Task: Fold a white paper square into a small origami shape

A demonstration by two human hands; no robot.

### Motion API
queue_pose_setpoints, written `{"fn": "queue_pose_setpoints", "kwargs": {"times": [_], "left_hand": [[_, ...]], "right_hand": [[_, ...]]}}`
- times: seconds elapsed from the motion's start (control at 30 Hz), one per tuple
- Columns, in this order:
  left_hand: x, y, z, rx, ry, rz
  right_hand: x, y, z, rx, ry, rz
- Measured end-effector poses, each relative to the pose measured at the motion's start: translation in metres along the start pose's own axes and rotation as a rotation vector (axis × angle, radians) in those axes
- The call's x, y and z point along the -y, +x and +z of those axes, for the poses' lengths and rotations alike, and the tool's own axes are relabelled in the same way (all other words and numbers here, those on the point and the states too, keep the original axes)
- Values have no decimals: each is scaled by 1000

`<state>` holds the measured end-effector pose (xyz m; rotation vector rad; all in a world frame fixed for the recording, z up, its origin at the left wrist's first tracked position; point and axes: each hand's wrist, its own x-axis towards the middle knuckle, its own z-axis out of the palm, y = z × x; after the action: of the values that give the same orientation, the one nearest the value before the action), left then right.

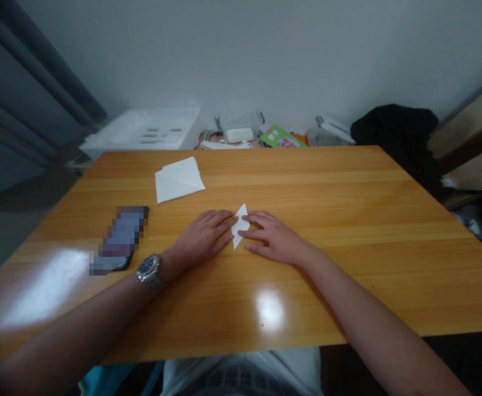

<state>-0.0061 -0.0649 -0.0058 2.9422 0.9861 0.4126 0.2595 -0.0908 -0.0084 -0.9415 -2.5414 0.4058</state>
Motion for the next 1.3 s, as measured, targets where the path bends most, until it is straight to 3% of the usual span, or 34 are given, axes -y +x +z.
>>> {"fn": "queue_pose_setpoints", "kwargs": {"times": [0.6,0.87,1.3], "left_hand": [[-2,0,-5,-22,-60,55],[1,0,-4,3,-118,69],[3,-1,-3,-20,15,64]], "right_hand": [[0,0,2,-11,-99,27],[-4,2,2,-100,-37,109],[-4,-1,1,-116,-51,108]]}}
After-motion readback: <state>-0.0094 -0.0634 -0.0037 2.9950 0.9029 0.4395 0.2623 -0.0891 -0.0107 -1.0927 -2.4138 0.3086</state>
